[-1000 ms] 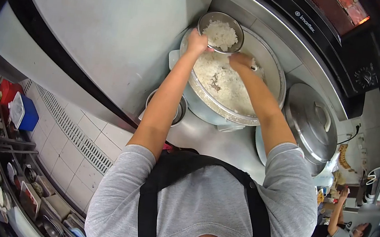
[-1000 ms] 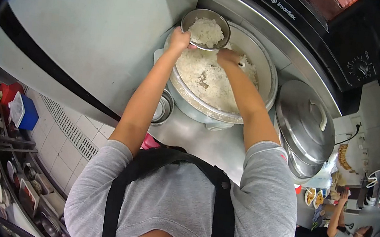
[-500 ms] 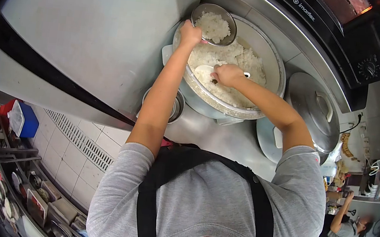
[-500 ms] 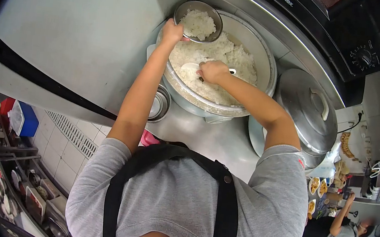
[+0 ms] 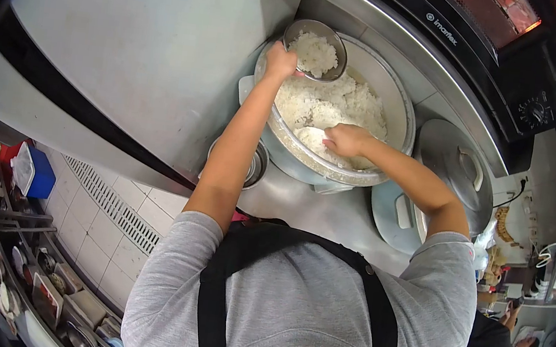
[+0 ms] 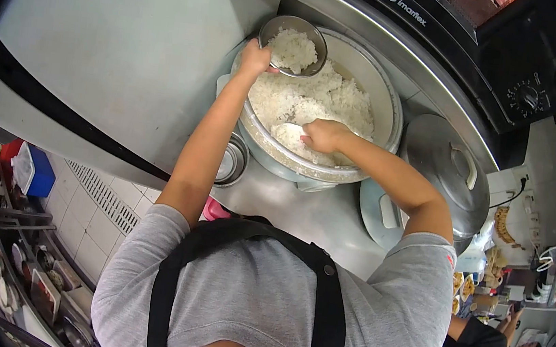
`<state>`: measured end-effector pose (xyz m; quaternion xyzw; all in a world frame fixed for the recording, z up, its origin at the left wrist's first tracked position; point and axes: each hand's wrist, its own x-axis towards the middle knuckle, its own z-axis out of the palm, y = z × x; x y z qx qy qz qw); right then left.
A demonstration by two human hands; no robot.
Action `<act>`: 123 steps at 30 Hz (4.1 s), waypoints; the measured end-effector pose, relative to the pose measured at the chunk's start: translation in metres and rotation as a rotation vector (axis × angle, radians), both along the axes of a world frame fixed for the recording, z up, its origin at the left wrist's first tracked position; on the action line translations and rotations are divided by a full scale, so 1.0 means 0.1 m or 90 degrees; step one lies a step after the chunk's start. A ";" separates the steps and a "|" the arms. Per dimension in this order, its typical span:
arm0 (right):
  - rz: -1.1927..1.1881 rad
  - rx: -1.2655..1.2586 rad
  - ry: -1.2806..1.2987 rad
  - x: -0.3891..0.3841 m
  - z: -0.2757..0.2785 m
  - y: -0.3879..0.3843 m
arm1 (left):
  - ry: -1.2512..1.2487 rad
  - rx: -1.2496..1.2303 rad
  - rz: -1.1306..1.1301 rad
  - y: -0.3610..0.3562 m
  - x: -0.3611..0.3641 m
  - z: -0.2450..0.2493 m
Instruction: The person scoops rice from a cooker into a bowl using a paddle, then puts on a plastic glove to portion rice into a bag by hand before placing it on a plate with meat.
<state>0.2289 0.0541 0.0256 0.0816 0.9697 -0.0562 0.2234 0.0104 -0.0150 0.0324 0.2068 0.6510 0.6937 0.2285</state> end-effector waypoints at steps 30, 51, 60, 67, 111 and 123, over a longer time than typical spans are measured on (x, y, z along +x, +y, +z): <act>0.056 -0.071 0.506 -0.02 1.61 -0.47 | -0.092 0.163 0.062 -1.94 1.20 0.34; 0.359 -0.667 -0.245 -0.35 0.50 -3.12 | -0.173 0.189 1.581 -6.34 6.72 -1.11; 0.150 -0.780 -0.366 0.82 -0.59 -4.88 | 0.063 -0.232 1.997 -9.01 9.57 -0.75; 0.093 -0.781 -0.439 1.93 -0.88 -6.16 | -0.450 -1.348 1.294 -10.67 10.27 -0.70; -0.383 0.088 0.260 0.02 -0.15 0.11 | 0.167 0.149 0.025 -0.91 0.66 0.12; -0.412 0.414 0.317 -1.23 -0.33 1.25 | 0.599 -0.071 0.132 -0.16 0.07 0.10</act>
